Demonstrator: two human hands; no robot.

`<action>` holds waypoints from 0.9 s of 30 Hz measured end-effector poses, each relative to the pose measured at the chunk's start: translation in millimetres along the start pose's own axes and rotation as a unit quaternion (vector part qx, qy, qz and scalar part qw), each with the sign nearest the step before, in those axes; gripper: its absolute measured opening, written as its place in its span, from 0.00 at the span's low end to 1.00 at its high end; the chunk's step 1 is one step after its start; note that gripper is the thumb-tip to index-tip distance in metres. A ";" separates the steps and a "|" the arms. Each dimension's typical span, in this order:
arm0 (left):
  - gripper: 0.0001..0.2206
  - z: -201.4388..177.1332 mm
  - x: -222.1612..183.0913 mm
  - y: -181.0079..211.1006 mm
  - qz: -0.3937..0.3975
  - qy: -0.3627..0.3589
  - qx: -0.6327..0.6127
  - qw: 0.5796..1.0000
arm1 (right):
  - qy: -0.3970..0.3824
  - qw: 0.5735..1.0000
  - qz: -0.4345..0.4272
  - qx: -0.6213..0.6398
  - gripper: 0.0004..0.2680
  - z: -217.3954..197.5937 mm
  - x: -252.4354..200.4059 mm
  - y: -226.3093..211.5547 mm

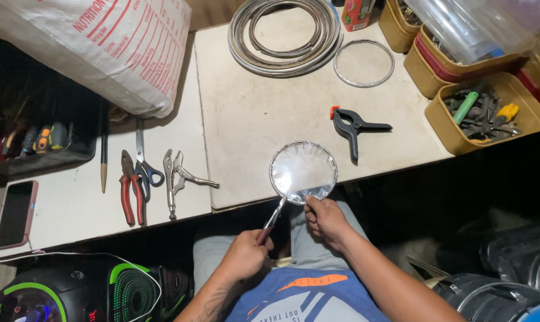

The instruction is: Repairing a circular mesh strainer by crimping its metal rim using pliers.

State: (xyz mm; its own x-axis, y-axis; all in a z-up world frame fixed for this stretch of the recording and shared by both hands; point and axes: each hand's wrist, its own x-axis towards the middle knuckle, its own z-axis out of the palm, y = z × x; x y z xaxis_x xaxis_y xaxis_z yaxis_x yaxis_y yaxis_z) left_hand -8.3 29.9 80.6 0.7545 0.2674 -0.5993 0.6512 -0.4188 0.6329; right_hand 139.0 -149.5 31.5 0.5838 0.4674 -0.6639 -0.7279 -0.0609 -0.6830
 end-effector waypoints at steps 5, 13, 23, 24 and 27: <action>0.10 -0.9 2.4 -2.8 -0.017 0.005 0.020 1.000 | -0.006 1.000 0.000 0.009 0.14 -0.4 1.2 1.5; 0.12 -12.1 -10.3 4.9 -0.008 -0.018 0.062 0.998 | 0.070 0.990 -0.116 -0.031 0.11 -8.0 -4.6 3.1; 0.11 -10.1 -40.8 5.7 0.084 -0.063 -0.286 0.952 | 0.149 0.918 -0.253 -0.267 0.18 22.9 -49.5 -71.6; 0.07 -11.1 -43.3 14.2 0.092 0.117 -0.117 0.982 | 0.165 0.892 -0.264 -0.329 0.18 26.9 -54.9 -77.7; 0.15 -21.0 -20.5 34.1 0.187 0.277 -0.076 0.939 | 0.180 0.874 -0.279 -0.355 0.19 37.6 -60.2 -79.8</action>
